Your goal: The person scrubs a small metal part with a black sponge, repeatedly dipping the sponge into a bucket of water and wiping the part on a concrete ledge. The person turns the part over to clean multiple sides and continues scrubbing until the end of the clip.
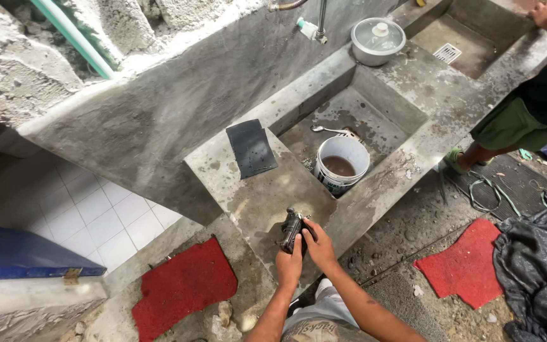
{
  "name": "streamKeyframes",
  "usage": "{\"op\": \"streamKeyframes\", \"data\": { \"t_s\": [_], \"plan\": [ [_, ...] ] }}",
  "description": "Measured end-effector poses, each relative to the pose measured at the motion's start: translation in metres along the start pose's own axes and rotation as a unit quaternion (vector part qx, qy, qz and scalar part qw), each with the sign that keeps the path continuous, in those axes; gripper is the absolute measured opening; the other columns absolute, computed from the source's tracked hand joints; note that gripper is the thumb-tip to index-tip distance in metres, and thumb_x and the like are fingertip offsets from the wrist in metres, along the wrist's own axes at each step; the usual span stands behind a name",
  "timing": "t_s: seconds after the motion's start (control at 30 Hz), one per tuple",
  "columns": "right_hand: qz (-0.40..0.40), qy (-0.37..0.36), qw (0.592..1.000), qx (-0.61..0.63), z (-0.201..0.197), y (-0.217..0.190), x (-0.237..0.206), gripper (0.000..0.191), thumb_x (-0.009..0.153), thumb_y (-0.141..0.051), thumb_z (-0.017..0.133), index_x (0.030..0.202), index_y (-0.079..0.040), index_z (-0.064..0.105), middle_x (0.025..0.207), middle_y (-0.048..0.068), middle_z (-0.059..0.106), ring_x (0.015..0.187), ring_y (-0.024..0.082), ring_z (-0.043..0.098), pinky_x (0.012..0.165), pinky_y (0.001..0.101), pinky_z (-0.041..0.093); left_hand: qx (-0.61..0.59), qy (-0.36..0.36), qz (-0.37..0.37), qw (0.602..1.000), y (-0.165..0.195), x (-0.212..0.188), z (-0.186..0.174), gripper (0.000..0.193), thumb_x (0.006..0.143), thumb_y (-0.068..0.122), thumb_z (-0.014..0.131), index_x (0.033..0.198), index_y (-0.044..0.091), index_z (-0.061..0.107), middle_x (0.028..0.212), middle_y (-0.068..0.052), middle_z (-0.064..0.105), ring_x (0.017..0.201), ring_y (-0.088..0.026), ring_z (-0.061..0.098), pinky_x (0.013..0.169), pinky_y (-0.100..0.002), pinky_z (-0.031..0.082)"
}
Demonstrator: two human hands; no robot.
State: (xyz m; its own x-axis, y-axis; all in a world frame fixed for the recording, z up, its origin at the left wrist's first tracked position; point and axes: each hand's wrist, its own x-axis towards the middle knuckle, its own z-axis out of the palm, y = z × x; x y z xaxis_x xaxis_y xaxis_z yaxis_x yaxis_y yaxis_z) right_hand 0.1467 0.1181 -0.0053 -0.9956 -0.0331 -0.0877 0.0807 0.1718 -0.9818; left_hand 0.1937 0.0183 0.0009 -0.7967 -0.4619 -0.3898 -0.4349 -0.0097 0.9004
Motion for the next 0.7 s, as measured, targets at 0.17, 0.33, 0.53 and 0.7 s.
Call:
{"op": "streamKeyframes", "data": {
  "t_s": [0.17, 0.33, 0.53, 0.7],
  "plan": [
    [0.011, -0.024, 0.998, -0.057, -0.004, 0.000, -0.007, 0.039, 0.100, -0.021, 0.061, 0.136, -0.007, 0.062, 0.133, 0.015, 0.068, 0.123, 0.030, 0.065, 0.100, 0.0345, 0.052, -0.012, -0.012, 0.009, 1.000, 0.005, -0.004, -0.003, 0.049, 0.093, 0.046, 0.066, 0.106, 0.000, 0.074, 0.084, -0.016, 0.078, 0.077, -0.023, 0.073, 0.072, -0.038, 0.055],
    [-0.012, -0.031, 0.995, -0.099, -0.005, 0.004, -0.002, 0.047, 0.101, -0.020, 0.053, 0.146, -0.005, 0.047, 0.138, 0.020, 0.060, 0.129, 0.035, 0.058, 0.104, 0.0401, 0.046, 0.019, -0.002, 0.033, 0.999, 0.017, -0.008, -0.001, 0.049, 0.094, 0.048, 0.064, 0.106, 0.001, 0.074, 0.081, -0.014, 0.075, 0.073, -0.021, 0.072, 0.071, -0.037, 0.054],
    [0.030, -0.066, 0.976, -0.207, -0.009, 0.004, 0.009, 0.042, 0.101, -0.019, 0.053, 0.141, -0.007, 0.056, 0.128, 0.023, 0.064, 0.122, 0.041, 0.061, 0.103, 0.0438, 0.049, 0.009, 0.006, 0.009, 1.000, 0.018, -0.007, 0.001, 0.049, 0.093, 0.046, 0.066, 0.101, -0.001, 0.073, 0.071, -0.014, 0.071, 0.064, -0.023, 0.065, 0.065, -0.039, 0.052],
    [-0.118, -0.065, 0.964, -0.228, -0.010, 0.001, 0.010, 0.043, 0.098, -0.010, 0.051, 0.141, -0.003, 0.056, 0.133, 0.025, 0.064, 0.123, 0.045, 0.059, 0.112, 0.0486, 0.039, 0.013, 0.006, 0.028, 1.000, 0.008, -0.002, 0.003, 0.048, 0.094, 0.044, 0.067, 0.101, -0.003, 0.074, 0.072, -0.015, 0.071, 0.064, -0.021, 0.065, 0.065, -0.040, 0.052]
  ]
}}
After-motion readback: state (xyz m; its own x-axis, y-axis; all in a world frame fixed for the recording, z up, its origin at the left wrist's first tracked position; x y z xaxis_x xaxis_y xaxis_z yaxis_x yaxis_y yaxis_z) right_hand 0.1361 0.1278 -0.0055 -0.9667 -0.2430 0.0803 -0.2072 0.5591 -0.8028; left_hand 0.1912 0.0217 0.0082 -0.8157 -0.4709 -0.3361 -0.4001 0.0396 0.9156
